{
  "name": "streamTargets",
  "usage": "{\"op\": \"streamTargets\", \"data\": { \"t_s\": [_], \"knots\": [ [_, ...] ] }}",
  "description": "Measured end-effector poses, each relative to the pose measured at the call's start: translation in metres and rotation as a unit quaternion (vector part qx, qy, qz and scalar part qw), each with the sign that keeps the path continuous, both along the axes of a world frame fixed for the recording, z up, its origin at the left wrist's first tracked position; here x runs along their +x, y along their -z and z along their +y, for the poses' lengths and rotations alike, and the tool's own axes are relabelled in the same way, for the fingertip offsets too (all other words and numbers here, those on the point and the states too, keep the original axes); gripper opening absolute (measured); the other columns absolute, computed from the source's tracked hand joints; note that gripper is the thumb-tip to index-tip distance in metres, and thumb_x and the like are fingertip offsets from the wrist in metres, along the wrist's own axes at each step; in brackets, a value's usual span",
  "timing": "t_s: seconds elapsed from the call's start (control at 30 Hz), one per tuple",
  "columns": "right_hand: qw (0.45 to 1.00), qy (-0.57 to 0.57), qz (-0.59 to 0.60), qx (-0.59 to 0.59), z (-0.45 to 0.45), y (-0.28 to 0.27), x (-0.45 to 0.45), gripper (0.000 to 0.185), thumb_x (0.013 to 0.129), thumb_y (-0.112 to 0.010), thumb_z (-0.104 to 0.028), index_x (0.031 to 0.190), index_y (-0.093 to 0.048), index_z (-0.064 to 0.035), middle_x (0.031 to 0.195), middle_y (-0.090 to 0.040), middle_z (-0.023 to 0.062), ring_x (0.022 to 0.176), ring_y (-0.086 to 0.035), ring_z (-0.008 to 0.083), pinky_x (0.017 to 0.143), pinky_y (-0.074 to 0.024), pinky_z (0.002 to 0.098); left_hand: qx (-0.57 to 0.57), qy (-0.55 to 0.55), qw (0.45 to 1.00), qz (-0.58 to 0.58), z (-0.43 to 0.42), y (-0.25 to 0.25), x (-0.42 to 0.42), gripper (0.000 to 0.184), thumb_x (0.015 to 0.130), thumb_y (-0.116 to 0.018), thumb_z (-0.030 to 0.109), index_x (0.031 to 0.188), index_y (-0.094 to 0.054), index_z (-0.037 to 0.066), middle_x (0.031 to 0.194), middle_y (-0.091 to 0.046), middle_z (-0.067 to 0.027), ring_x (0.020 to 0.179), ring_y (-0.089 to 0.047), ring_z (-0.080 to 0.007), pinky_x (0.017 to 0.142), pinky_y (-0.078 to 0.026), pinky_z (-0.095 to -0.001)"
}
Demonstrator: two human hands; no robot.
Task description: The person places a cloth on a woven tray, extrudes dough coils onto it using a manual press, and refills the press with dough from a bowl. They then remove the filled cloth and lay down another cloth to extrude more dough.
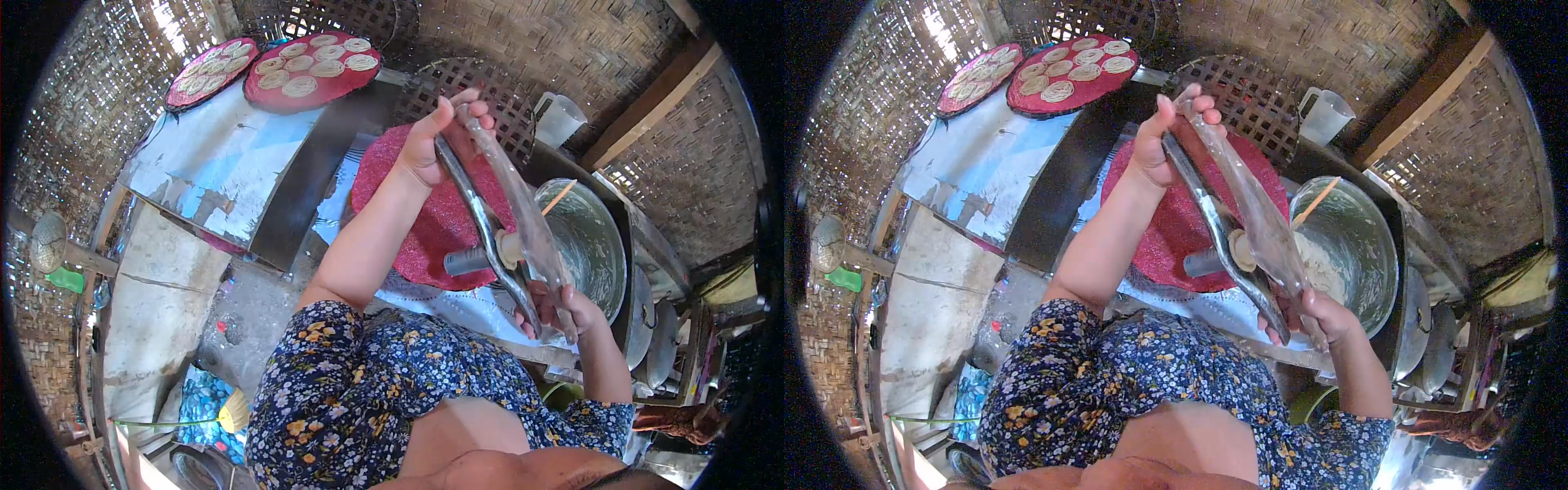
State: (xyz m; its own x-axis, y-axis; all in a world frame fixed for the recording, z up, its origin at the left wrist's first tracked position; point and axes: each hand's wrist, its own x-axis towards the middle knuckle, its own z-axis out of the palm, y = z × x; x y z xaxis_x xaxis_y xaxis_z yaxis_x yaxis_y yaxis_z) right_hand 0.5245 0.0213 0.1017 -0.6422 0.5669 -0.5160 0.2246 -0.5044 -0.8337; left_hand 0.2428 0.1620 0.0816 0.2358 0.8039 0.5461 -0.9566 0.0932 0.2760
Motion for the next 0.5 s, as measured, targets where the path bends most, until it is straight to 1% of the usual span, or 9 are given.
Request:
{"op": "streamTargets", "data": {
  "t_s": [0.1,0.13,0.23,0.27,0.37,0.4,0.5],
  "knots": [
    [1.0,0.002,-0.022,0.012,0.012,0.001,-0.003,0.099,0.061,-0.058,-0.071,0.121,-0.037,0.0045,0.09,-0.057,0.0178,0.073,-0.057,0.0231,0.063,-0.0471,0.0317,-0.055,0.074,0.994,-0.053,0.015,0.015,-0.006,0.048,0.079,-0.05,0.058,0.088,-0.06,0.011,0.082,-0.055,-0.0021,0.082,-0.054,-0.0217,0.081,-0.043,-0.0433],
    [1.0,0.011,-0.021,0.02,0.014,0.0,-0.007,0.089,0.065,-0.059,-0.066,0.118,-0.041,0.0027,0.09,-0.058,0.016,0.073,-0.058,0.0219,0.063,-0.0476,0.0318,-0.113,0.038,0.992,-0.043,0.013,0.014,-0.006,0.052,0.08,-0.042,0.063,0.077,-0.057,0.013,0.074,-0.053,-0.0014,0.074,-0.054,-0.021,0.078,-0.044,-0.0437],
    [0.998,0.002,-0.06,0.028,0.02,0.009,-0.012,0.085,0.066,-0.059,-0.066,0.114,-0.045,0.0023,0.089,-0.059,0.0132,0.073,-0.059,0.0203,0.063,-0.0478,0.0318,-0.068,0.029,0.994,-0.077,0.016,0.025,-0.012,0.05,0.081,-0.042,0.062,0.074,-0.055,0.014,0.071,-0.053,0.0,0.07,-0.054,-0.0191,0.078,-0.044,-0.0437],
    [0.996,0.005,-0.079,0.038,0.02,0.014,-0.009,0.078,0.067,-0.058,-0.065,0.107,-0.05,0.0021,0.086,-0.06,0.0112,0.072,-0.059,0.0194,0.063,-0.0478,0.0311,-0.105,0.007,0.992,-0.065,0.015,0.029,-0.013,0.049,0.081,-0.041,0.062,0.068,-0.051,0.015,0.066,-0.051,0.0018,0.065,-0.053,-0.0172,0.077,-0.044,-0.0431],
    [0.997,-0.026,-0.053,0.047,0.009,0.009,-0.009,0.07,0.071,-0.058,-0.061,0.098,-0.054,0.0036,0.08,-0.059,0.0095,0.067,-0.058,0.0189,0.061,-0.0474,0.0308,-0.12,0.006,0.99,-0.072,0.004,0.033,-0.014,0.049,0.082,-0.042,0.06,0.064,-0.049,0.016,0.062,-0.05,0.0027,0.063,-0.053,-0.0166,0.077,-0.043,-0.0425],
    [0.996,-0.031,-0.068,0.046,0.006,0.004,-0.005,0.067,0.07,-0.063,-0.057,0.097,-0.054,0.0038,0.079,-0.059,0.0089,0.065,-0.058,0.0178,0.059,-0.0472,0.0295,-0.108,-0.005,0.992,-0.062,-0.004,0.03,-0.012,0.048,0.082,-0.043,0.059,0.062,-0.048,0.016,0.061,-0.051,0.0029,0.063,-0.054,-0.0162,0.079,-0.043,-0.0431],
    [0.986,0.032,-0.125,0.11,-0.005,-0.028,-0.002,0.062,0.068,-0.066,-0.051,0.097,-0.056,0.0032,0.076,-0.058,0.0069,0.064,-0.057,0.0152,0.057,-0.046,0.0269,-0.054,0.004,0.996,-0.072,-0.01,0.02,-0.006,0.047,0.082,-0.044,0.058,0.062,-0.049,0.016,0.063,-0.053,0.003,0.064,-0.055,-0.0163,0.082,-0.043,-0.0447]
  ]
}}
